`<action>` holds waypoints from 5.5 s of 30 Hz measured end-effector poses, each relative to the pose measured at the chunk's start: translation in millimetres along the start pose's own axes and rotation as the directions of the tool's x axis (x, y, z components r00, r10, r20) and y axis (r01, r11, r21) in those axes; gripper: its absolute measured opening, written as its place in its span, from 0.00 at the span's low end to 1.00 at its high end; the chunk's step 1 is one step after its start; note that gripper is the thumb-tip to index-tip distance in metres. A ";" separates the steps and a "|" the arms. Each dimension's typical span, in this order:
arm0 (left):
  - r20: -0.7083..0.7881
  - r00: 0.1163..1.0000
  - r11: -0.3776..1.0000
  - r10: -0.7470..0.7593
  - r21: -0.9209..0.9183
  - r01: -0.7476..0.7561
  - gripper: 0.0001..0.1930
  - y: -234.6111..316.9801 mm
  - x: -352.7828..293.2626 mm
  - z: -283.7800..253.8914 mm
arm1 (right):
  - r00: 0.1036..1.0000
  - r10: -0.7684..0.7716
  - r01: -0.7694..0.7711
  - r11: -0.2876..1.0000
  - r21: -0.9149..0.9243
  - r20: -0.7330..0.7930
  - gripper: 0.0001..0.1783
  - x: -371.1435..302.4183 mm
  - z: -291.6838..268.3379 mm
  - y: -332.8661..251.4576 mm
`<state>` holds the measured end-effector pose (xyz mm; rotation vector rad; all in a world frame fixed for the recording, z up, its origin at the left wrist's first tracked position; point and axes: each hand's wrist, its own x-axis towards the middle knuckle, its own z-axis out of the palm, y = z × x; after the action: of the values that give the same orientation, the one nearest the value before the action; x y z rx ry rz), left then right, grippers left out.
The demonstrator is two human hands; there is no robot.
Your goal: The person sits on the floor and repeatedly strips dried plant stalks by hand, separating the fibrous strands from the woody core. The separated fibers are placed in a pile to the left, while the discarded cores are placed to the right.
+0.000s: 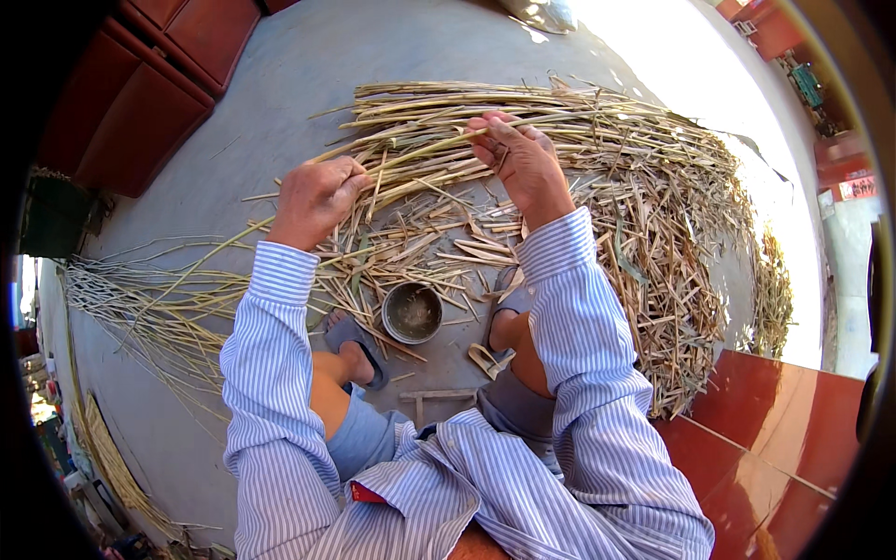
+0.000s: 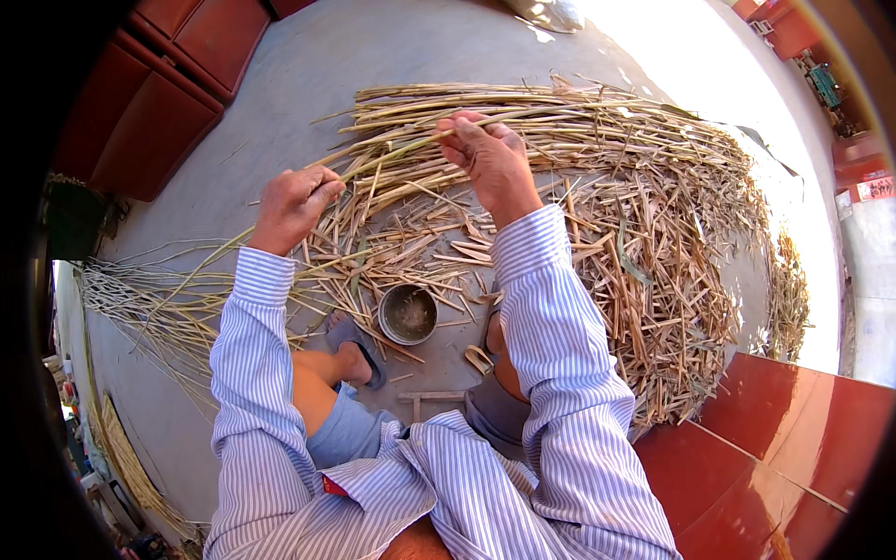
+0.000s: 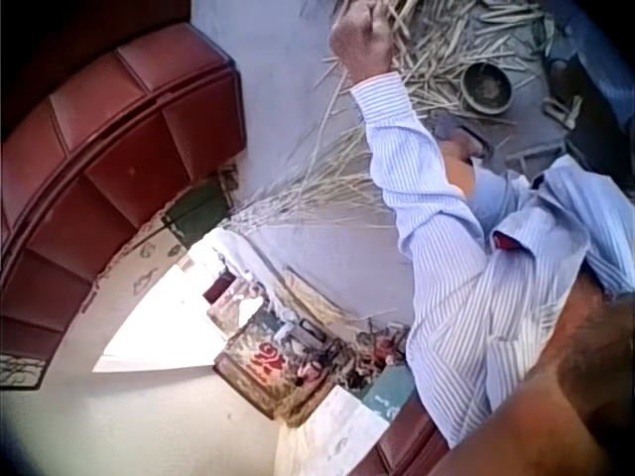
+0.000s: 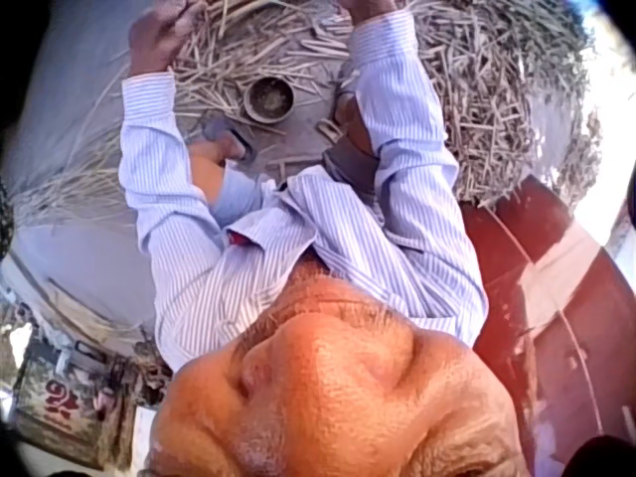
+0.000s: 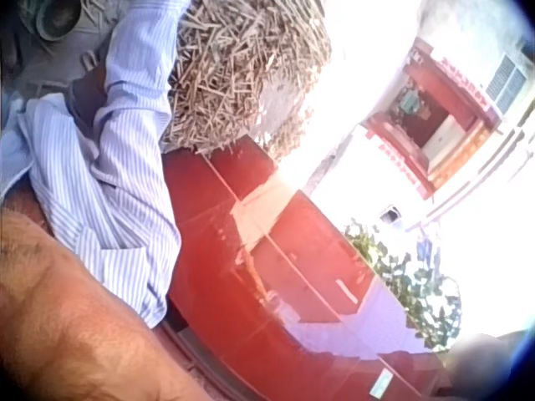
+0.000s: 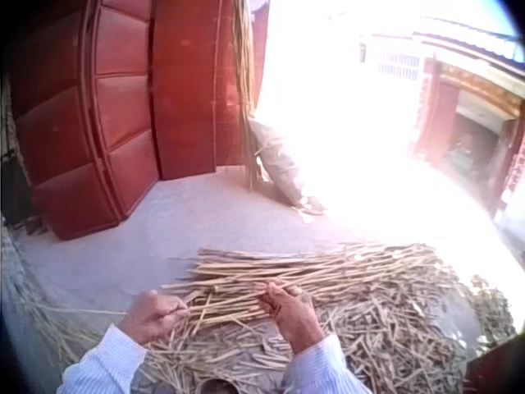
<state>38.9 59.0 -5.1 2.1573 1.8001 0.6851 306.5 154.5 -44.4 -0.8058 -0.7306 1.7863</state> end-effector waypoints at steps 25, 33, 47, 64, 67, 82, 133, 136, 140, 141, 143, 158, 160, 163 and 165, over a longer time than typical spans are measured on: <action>-0.177 0.977 0.993 0.117 0.050 -0.110 0.10 32.6 -7.6 11.1 | 0.995 -0.030 0.025 0.998 -0.058 -0.097 0.13 -12.9 31.7 23.9; -0.084 0.996 0.999 0.034 -0.011 -0.035 0.09 21.6 -13.6 0.0 | 0.944 -0.132 0.120 0.991 -0.058 -0.302 0.12 4.4 -25.0 -17.8; -0.136 0.990 0.999 -0.047 -0.007 0.046 0.10 16.6 -8.8 3.3 | 0.793 -0.571 0.548 0.821 -0.161 -0.212 0.14 -15.4 -17.4 -47.9; -0.009 0.997 0.986 -0.072 -0.148 0.070 0.10 31.1 -10.1 0.8 | 0.922 -0.164 0.226 0.964 0.142 -0.351 0.11 8.4 -45.7 -29.7; -0.019 0.999 0.992 -0.046 -0.115 0.044 0.10 29.5 -11.6 3.0 | 0.998 0.011 -0.009 0.999 0.039 -0.061 0.12 -15.3 4.4 -11.7; -0.011 1.000 0.989 0.016 -0.150 -0.018 0.09 29.8 -19.8 0.8 | 0.920 -0.203 0.206 0.978 -0.025 -0.336 0.09 -5.6 -43.1 -33.4; 0.148 0.988 0.938 -0.043 -0.335 0.091 0.11 -11.6 -53.1 -32.9 | 0.534 -0.243 0.600 0.784 0.160 -0.810 0.14 -18.1 -233.7 -101.7; 0.118 0.991 0.939 -0.056 -0.331 0.092 0.09 -9.5 -51.6 -30.5 | 0.666 -0.032 0.334 0.906 0.259 -0.745 0.18 -22.5 -211.0 -96.2; 0.157 0.983 0.922 -0.091 -0.360 0.142 0.09 -4.0 -50.3 -28.0 | 0.959 -0.046 0.091 0.985 0.150 -0.280 0.16 -20.0 -127.0 -79.3; 0.165 0.982 0.922 -0.095 -0.358 0.149 0.09 -4.4 -50.6 -27.5 | 0.977 -0.072 0.094 0.991 0.100 -0.203 0.15 -20.0 -114.0 -77.7; 0.163 0.983 0.927 -0.084 -0.350 0.137 0.08 -7.0 -50.3 -26.4 | 0.973 -0.135 0.140 0.990 0.012 -0.189 0.11 -14.0 -118.0 -69.0; 0.088 0.993 0.959 -0.072 -0.268 0.093 0.07 -4.9 -56.4 -22.4 | 0.868 -0.057 -0.042 0.981 -0.187 -0.493 0.12 -2.5 -124.5 -53.2; 0.060 0.997 0.962 -0.052 -0.265 0.066 0.09 -6.0 -56.3 -19.7 | 0.911 -0.057 -0.017 0.984 -0.176 -0.408 0.12 -2.9 -133.0 -51.6; 0.116 0.987 0.910 -0.114 -0.385 0.150 0.10 -26.8 -55.5 -23.4 | 0.965 -0.099 0.070 0.990 -0.125 -0.241 0.11 -2.8 -131.0 -53.7; 0.175 0.971 0.876 -0.165 -0.426 0.226 0.12 -38.4 -54.4 -29.5 | 0.976 -0.175 0.170 0.984 -0.051 -0.129 0.10 -5.3 -120.3 -57.9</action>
<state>-15.7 10.8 -8.5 1.6549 1.5771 0.7904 434.9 181.3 -69.8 -0.8530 -0.7267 1.5516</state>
